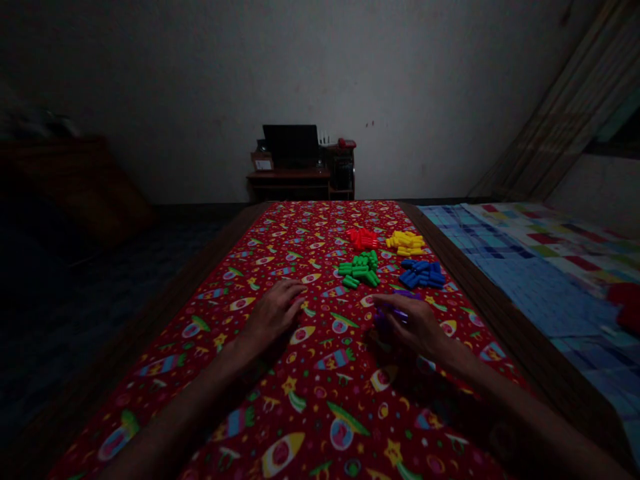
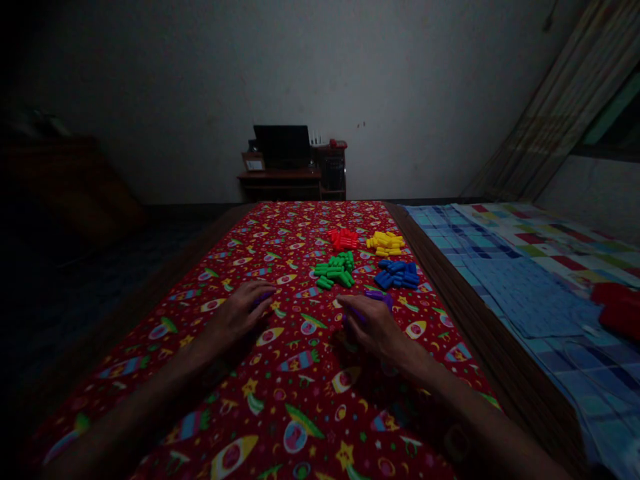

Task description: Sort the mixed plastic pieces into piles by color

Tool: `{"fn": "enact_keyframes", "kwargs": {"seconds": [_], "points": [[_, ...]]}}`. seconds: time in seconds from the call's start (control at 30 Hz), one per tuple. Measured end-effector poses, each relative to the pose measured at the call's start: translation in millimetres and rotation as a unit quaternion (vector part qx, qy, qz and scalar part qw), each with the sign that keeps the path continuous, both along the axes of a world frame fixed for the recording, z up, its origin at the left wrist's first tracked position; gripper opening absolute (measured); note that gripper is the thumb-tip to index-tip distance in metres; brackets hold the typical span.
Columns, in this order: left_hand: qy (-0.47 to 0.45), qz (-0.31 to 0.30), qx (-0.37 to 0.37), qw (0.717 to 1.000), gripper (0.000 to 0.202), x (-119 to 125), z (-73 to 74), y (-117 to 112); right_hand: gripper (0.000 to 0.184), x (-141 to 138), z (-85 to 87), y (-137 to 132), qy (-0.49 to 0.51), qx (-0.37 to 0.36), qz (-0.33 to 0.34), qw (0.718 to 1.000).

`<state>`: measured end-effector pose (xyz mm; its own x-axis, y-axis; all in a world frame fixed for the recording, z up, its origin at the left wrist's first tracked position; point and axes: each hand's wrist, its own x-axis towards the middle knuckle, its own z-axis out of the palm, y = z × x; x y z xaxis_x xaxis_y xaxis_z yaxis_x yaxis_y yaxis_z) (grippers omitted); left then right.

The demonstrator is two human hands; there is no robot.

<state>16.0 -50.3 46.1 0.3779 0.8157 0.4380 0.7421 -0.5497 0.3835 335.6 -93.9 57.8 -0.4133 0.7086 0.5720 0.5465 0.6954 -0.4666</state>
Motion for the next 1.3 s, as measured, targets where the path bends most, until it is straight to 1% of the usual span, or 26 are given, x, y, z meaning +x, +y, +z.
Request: {"fn": "enact_keyframes", "kwargs": {"seconds": [0.03, 0.1, 0.17, 0.2, 0.27, 0.33, 0.4, 0.43, 0.5, 0.57, 0.67, 0.73, 0.8, 0.87, 0.97, 1.03, 1.07, 1.13, 1.23, 1.3], "points": [[0.000, 0.036, -0.003, 0.999, 0.032, -12.6, -3.3, 4.6, 0.030, -15.0, -0.2, 0.0, -0.006, -0.016, 0.045, 0.999], [0.008, 0.090, -0.037, 0.995, 0.035, -29.4, -11.2, 15.0, 0.029, -49.1, -3.7, 0.8, -0.036, -0.040, 0.125, 0.991], [0.009, 0.110, -0.081, 0.991, 0.036, -35.6, -17.7, 24.4, 0.028, -86.5, -10.7, 2.3, -0.084, -0.045, 0.180, 0.979], [0.004, 0.115, -0.097, 0.989, 0.037, -36.0, -19.3, 28.1, 0.026, -105.3, -15.5, 3.2, -0.103, -0.040, 0.194, 0.975], [-0.012, 0.128, -0.123, 0.984, 0.040, -34.4, -18.8, 32.8, 0.029, -140.0, -26.3, 5.4, -0.149, -0.017, 0.199, 0.969], [-0.028, 0.150, -0.150, 0.977, 0.045, -33.1, -15.2, 34.2, 0.030, -166.1, -36.4, 7.4, -0.196, 0.025, 0.160, 0.967], [-0.039, 0.164, -0.169, 0.971, 0.047, -34.5, -12.1, 33.0, 0.028, -179.4, -42.7, 9.0, -0.234, 0.057, 0.124, 0.963], [-0.044, 0.171, -0.168, 0.970, 0.047, -36.3, -11.4, 31.7, 0.027, -180.6, -44.2, 9.8, -0.246, 0.065, 0.116, 0.960], [-0.056, 0.186, -0.156, 0.969, 0.045, -41.4, -11.6, 28.8, 0.026, -172.1, -44.3, 11.7, -0.256, 0.071, 0.116, 0.957], [-0.073, 0.200, -0.147, 0.966, 0.045, -46.4, -12.2, 26.5, 0.021, -151.6, -42.2, 14.8, -0.258, 0.069, 0.107, 0.958], [-0.104, 0.207, -0.129, 0.964, 0.045, -46.9, -8.7, 24.0, 0.014, -106.6, -35.9, 21.7, -0.261, 0.067, 0.040, 0.962], [-0.123, 0.183, -0.110, 0.969, 0.046, -38.2, -3.2, 20.8, 0.013, -73.6, -28.4, 26.7, -0.262, 0.068, -0.020, 0.962], [-0.137, 0.125, -0.102, 0.977, 0.046, -21.0, 2.1, 14.8, 0.013, -44.1, -17.9, 30.9, -0.271, 0.063, -0.057, 0.959], [-0.135, 0.047, -0.114, 0.983, 0.044, 2.7, 4.4, 6.8, 0.016, -22.2, -5.4, 33.9, -0.296, 0.039, -0.061, 0.953], [-0.114, -0.059, -0.136, 0.982, 0.041, 42.5, -0.5, -2.5, 0.020, -5.4, 11.7, 36.6, -0.347, -0.026, -0.035, 0.937], [-0.113, -0.103, -0.133, 0.979, 0.040, 66.4, -7.3, -3.1, 0.021, -1.1, 19.3, 38.0, -0.355, -0.041, -0.029, 0.933], [-0.117, -0.115, -0.128, 0.978, 0.040, 76.7, -10.7, -1.5, 0.020, 0.6, 22.0, 38.7, -0.343, -0.033, -0.033, 0.938], [-0.127, -0.120, -0.114, 0.978, 0.039, 94.2, -16.0, 4.5, 0.021, 4.3, 26.5, 40.2, -0.286, 0.001, -0.054, 0.957], [-0.144, -0.101, -0.083, 0.981, 0.034, 116.3, -19.6, 15.6, 0.022, 11.8, 35.2, 42.2, -0.169, 0.049, -0.081, 0.981], [-0.164, -0.081, -0.075, 0.980, 0.028, 131.5, -20.8, 20.8, 0.023, 16.6, 42.1, 43.5, -0.114, 0.070, -0.090, 0.987]]}}
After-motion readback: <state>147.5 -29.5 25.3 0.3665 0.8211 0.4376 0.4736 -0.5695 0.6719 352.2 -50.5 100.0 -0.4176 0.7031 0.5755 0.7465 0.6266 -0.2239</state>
